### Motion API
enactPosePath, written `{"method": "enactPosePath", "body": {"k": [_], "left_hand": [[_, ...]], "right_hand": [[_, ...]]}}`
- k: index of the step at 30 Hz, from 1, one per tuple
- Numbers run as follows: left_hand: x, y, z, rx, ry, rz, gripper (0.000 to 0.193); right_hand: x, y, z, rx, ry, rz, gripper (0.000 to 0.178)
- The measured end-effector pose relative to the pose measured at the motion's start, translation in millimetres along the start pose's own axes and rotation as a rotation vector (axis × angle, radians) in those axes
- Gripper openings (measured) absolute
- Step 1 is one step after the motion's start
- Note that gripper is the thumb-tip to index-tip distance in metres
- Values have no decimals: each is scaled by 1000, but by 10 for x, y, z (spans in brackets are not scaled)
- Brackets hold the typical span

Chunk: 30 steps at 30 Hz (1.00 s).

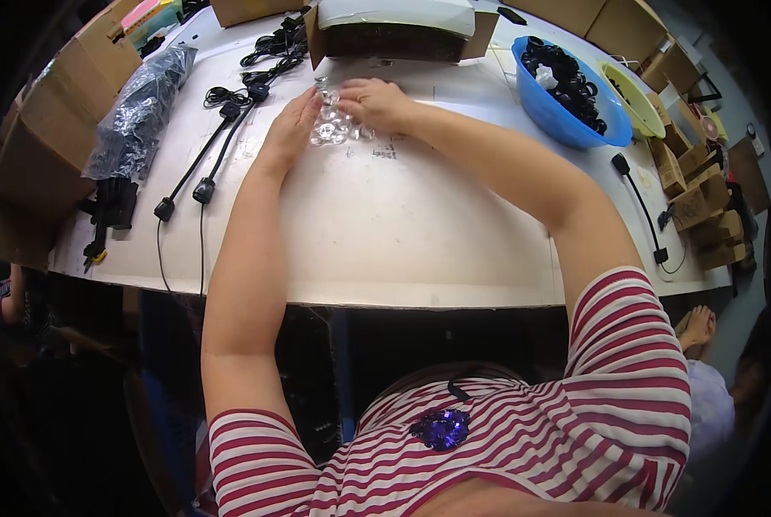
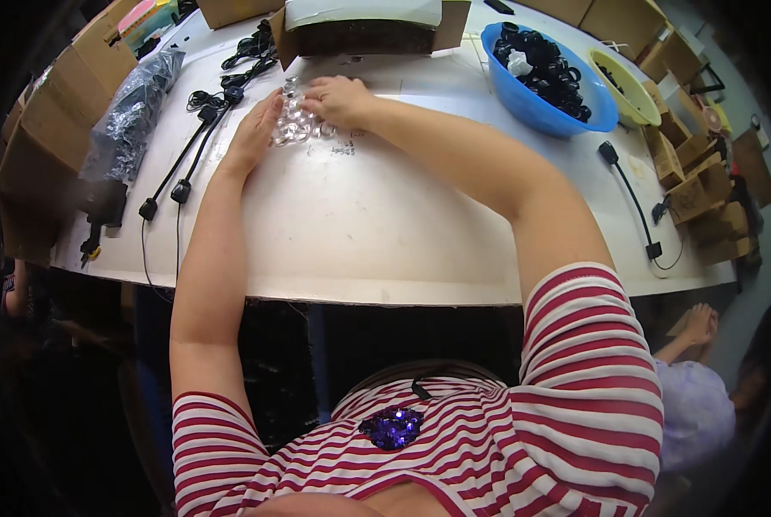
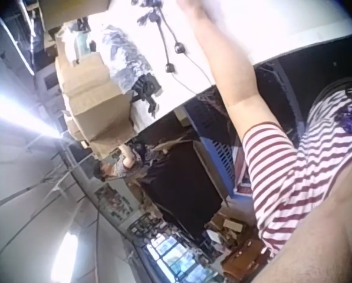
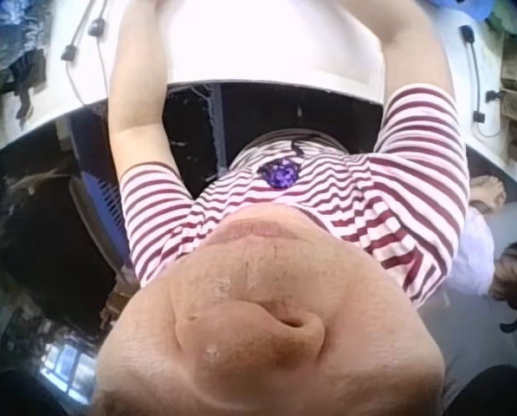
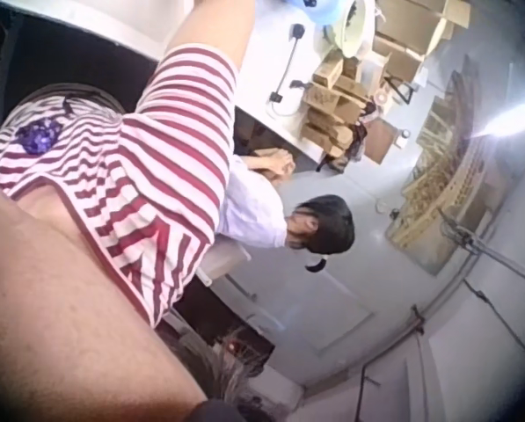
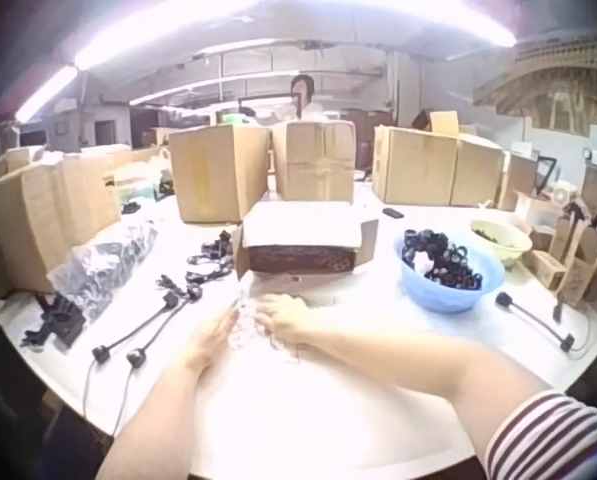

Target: The person repeatedly assembles small cylindrical electronic components at a workbench. They apply glue from a tube into the component, insert a small white part, and then attach a black cap. The process is repeated multiple times with similar components laid out on the table.

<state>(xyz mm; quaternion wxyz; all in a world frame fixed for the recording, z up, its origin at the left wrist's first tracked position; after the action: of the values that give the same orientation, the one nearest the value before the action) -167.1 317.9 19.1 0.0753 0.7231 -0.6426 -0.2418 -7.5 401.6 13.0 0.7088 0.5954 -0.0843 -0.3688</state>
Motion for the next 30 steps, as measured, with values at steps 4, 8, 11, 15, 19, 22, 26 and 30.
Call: {"method": "enactPosePath", "body": {"k": [4,8,11,15,19,22,26,30], "left_hand": [[-9,30,105,70,60,-4,52],[-29,93,66,104,51,-187,50],[-201,181,280,33,-11,-322,49],[-223,210,353,65,50,-324,49],[-157,309,426,110,70,-328,49],[-198,206,306,79,47,-299,48],[-168,182,267,42,-16,-269,48],[-95,182,190,9,16,-162,43]], "right_hand": [[210,81,268,-135,157,41,36],[65,417,-26,-386,-81,-103,39],[-126,511,-439,-36,-393,64,41],[-92,81,-412,107,-152,-83,41],[-198,220,238,-295,-110,111,40],[-500,96,-3,-307,6,-57,44],[-566,-91,97,-327,84,169,49],[-395,-167,346,-327,283,130,43]]}}
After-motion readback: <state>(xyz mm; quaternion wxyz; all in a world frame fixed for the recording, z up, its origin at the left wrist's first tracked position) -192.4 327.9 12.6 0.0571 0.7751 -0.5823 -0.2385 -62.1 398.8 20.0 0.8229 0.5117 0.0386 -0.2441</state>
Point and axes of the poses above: each hand's wrist, its own x-axis away from the middle knuckle, its own y-axis out of the back of the hand, z = x × y, the point moved 2 cm from there along -x, towards the middle knuckle, and after that the axes turned 3 degrees about y, right-handed, at the moved point
